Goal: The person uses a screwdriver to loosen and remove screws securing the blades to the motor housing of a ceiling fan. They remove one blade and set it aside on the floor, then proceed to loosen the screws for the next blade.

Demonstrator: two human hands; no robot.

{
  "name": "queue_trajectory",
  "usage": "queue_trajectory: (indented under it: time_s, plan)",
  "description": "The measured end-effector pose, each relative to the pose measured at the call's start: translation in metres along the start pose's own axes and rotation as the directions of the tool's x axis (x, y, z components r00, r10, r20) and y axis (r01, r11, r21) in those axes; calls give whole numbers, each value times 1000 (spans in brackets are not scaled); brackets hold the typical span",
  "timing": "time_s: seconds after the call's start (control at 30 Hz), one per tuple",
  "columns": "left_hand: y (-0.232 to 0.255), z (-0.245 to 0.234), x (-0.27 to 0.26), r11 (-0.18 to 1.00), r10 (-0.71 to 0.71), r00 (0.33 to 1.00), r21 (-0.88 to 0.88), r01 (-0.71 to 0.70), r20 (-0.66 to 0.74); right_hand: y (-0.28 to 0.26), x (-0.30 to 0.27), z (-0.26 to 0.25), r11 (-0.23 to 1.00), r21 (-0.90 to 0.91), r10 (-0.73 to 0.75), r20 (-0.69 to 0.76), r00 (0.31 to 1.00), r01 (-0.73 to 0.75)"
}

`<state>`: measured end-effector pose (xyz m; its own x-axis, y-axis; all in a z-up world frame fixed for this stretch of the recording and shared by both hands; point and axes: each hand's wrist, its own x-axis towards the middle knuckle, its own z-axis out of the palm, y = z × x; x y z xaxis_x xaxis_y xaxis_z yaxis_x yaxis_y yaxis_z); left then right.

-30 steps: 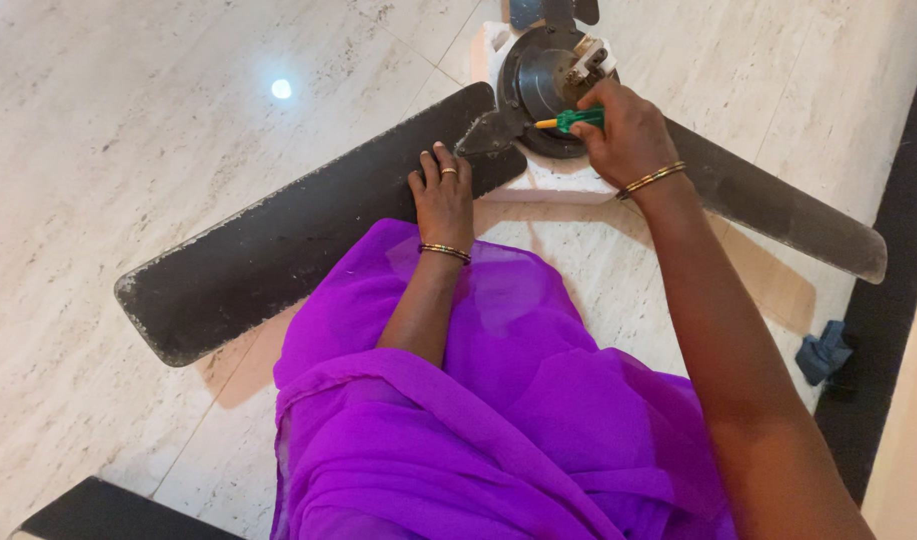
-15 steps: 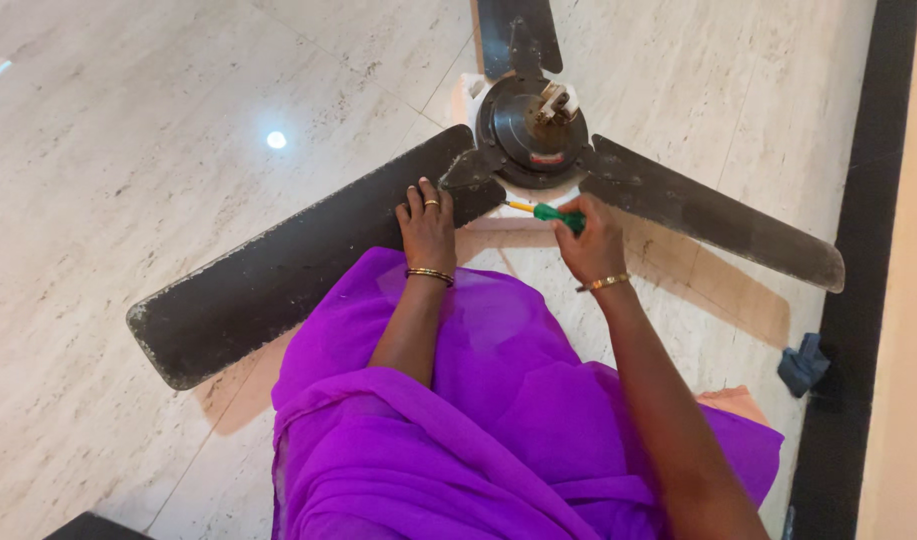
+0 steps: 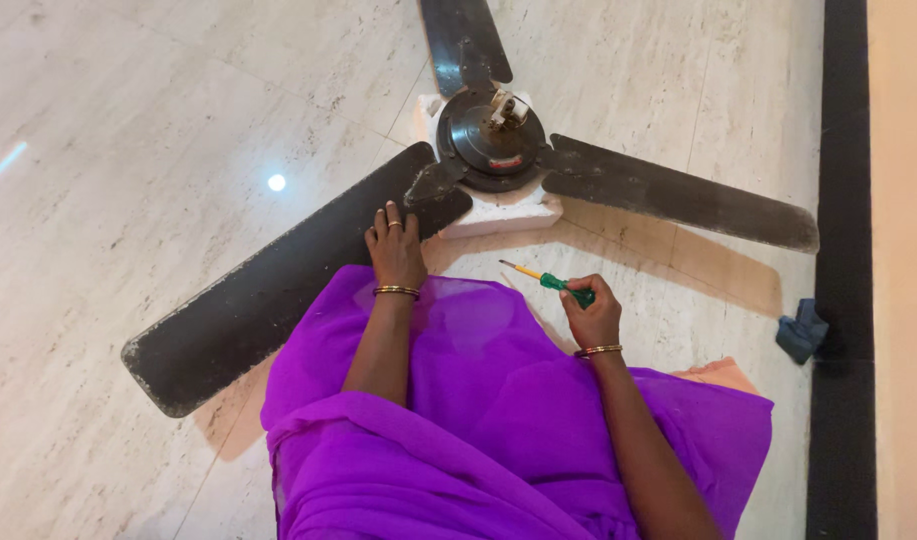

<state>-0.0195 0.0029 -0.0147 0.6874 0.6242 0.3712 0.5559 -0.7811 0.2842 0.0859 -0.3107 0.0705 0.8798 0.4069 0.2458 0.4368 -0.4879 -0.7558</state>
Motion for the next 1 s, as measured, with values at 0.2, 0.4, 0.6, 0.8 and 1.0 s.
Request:
queue_trajectory:
  time_s: [0.2,0.4,0.6,0.8,1.0]
  plan:
    - [45,-41,-35,940,228,965,-287,-182,133,-19,-21,-4,998,-18,-58,53,997,59]
    - [92,-58,-86,718,472,881,-584,-378,10,-72,-47,3,949,68,-316,204,927,308]
    - [90,-56,-99,394,515,857,-879,-270,-32,-161,-60,-37,884,-42,-428,330,841,466]
    - [88,-73,-90,601,252,943,-799,24,219,-275,-114,-144,623,68,-733,398,552,779]
    - [85,-77,-92,558,251,953,-830,1,170,-301,-146,-182,499,332,-834,434,340,800]
